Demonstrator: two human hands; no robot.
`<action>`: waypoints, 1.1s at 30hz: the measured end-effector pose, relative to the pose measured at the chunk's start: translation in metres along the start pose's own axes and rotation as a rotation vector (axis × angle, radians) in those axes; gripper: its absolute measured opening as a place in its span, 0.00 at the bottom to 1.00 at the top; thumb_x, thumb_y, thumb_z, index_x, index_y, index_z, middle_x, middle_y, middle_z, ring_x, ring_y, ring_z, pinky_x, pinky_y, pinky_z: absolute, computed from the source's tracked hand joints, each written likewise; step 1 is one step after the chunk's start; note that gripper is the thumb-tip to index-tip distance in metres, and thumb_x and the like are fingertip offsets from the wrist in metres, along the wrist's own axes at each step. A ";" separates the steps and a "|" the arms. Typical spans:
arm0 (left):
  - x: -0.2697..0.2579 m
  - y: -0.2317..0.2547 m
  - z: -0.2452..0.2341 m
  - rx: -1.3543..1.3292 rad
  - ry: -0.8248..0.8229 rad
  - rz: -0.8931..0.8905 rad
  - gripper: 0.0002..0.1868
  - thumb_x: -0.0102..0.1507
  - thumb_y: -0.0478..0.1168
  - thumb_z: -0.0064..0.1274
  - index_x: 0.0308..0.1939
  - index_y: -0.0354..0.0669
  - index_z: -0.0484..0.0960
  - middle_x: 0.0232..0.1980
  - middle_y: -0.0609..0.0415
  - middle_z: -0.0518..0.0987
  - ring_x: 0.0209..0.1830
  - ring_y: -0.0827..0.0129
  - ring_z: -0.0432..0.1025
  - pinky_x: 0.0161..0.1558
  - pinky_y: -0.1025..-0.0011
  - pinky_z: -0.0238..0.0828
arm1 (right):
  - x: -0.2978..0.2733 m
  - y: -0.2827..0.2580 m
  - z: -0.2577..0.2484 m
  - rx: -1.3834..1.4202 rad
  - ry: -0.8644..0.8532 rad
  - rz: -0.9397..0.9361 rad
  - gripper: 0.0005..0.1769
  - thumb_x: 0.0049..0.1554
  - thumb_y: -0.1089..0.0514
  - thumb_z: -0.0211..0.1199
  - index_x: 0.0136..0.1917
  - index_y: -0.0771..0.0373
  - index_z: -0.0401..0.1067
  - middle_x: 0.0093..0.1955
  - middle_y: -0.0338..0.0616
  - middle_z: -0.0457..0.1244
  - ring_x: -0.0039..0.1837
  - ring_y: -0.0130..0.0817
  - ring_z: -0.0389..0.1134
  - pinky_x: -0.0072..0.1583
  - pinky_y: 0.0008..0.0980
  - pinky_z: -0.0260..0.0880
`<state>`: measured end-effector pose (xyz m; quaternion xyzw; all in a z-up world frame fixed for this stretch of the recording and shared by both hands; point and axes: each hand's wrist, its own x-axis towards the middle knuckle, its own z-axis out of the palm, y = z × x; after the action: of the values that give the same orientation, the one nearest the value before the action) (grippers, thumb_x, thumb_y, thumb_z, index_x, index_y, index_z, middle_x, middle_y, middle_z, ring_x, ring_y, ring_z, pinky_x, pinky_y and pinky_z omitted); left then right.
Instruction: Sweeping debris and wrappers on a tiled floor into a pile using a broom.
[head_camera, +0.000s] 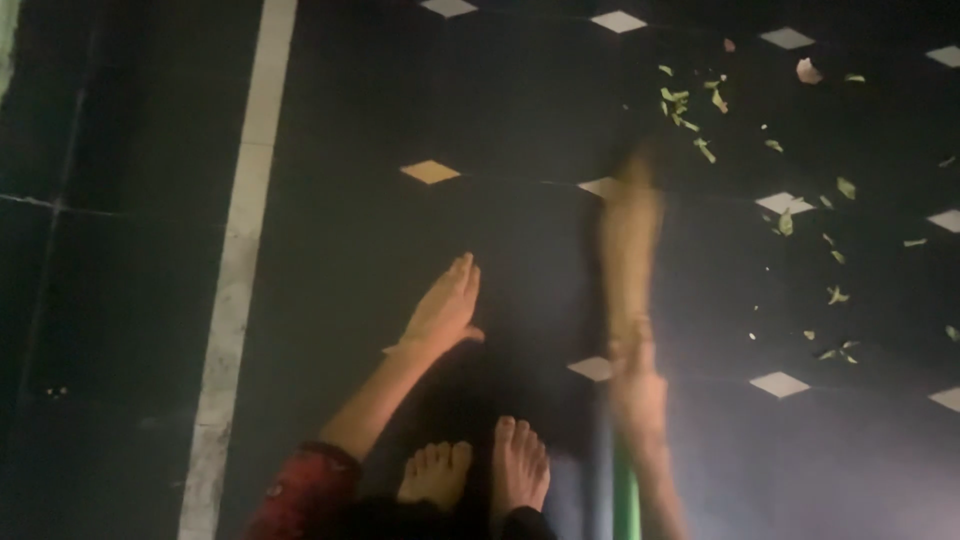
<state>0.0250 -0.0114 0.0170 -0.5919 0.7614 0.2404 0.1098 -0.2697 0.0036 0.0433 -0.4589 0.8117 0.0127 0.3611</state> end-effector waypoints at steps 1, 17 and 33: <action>0.001 -0.002 0.002 -0.015 0.053 -0.037 0.63 0.49 0.55 0.69 0.74 0.21 0.49 0.80 0.30 0.45 0.80 0.45 0.45 0.79 0.57 0.40 | -0.001 0.007 0.015 0.007 -0.017 -0.203 0.36 0.67 0.45 0.46 0.84 0.38 0.40 0.45 0.60 0.70 0.40 0.53 0.74 0.42 0.50 0.78; -0.006 -0.016 -0.056 -0.017 0.045 -0.300 0.58 0.52 0.40 0.71 0.75 0.22 0.48 0.80 0.28 0.44 0.82 0.43 0.40 0.80 0.56 0.40 | 0.282 0.118 0.192 0.154 -0.058 0.036 0.28 0.66 0.34 0.39 0.68 0.55 0.56 0.34 0.60 0.63 0.35 0.52 0.68 0.33 0.48 0.65; 0.052 -0.052 0.019 -0.552 0.118 -0.517 0.58 0.58 0.42 0.62 0.83 0.38 0.39 0.85 0.44 0.34 0.80 0.50 0.33 0.80 0.60 0.29 | 0.067 -0.029 0.111 0.146 0.012 -0.278 0.27 0.67 0.33 0.51 0.66 0.53 0.65 0.33 0.59 0.70 0.31 0.50 0.69 0.36 0.55 0.70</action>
<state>0.0579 -0.0551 -0.0349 -0.7847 0.4986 0.3660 -0.0407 -0.2052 -0.0233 -0.0694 -0.5393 0.7413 -0.0993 0.3868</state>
